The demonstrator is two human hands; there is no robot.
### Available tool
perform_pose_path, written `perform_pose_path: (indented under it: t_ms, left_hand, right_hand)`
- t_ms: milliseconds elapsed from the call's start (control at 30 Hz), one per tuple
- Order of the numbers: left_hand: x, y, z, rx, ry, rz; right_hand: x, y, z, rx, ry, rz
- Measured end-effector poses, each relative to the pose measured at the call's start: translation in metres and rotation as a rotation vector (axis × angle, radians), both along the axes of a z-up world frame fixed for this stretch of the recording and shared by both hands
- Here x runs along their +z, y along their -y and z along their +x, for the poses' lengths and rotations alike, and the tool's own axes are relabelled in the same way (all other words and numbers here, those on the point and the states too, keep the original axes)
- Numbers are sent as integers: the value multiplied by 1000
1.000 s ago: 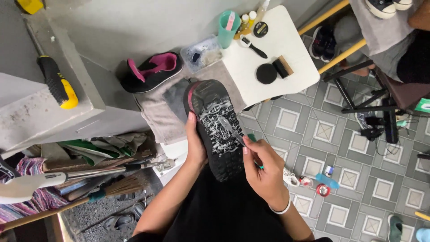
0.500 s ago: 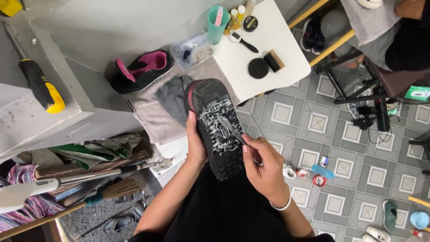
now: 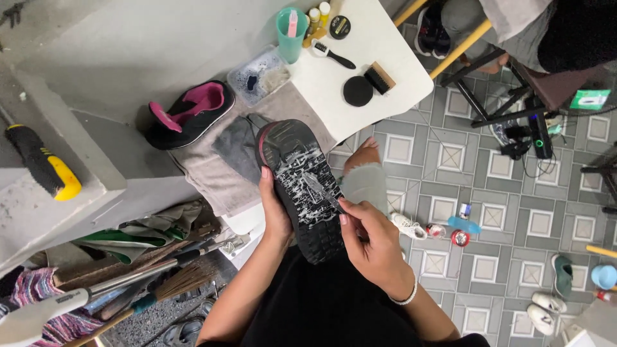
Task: Applying a cleaning or adhesive substance to the sole of a shoe using a small brush at a repair bench.
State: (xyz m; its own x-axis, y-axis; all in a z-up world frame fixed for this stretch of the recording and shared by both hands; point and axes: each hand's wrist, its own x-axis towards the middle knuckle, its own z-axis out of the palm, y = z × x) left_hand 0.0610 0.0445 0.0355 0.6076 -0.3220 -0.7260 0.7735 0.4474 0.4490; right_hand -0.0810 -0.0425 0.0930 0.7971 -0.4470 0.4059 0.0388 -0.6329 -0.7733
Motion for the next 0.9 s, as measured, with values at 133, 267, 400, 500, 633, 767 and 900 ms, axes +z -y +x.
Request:
perform_pose_path:
  t_ms: [133, 267, 400, 500, 633, 767, 900]
  left_hand:
    - [-1, 5, -18, 1, 45, -204]
    - [-1, 13, -19, -59, -1, -238]
    - [1, 24, -13, -96, 97, -223]
    - [15, 39, -12, -133, 58, -250]
    - [16, 56, -16, -201, -5, -239]
    - [64, 80, -22, -248, -22, -89]
    - [73, 93, -40, -272, -109, 46]
  right_hand:
    - [2, 0, -13, 47, -105, 17]
    - [7, 0, -13, -50, -99, -67]
    - [-2, 11, -14, -85, -79, -89]
    - [14, 21, -13, -12, -96, -131]
    - [16, 34, -21, -69, -76, -146]
    - [15, 67, -39, -59, -90, -39]
    - [22, 100, -59, -28, -119, -44]
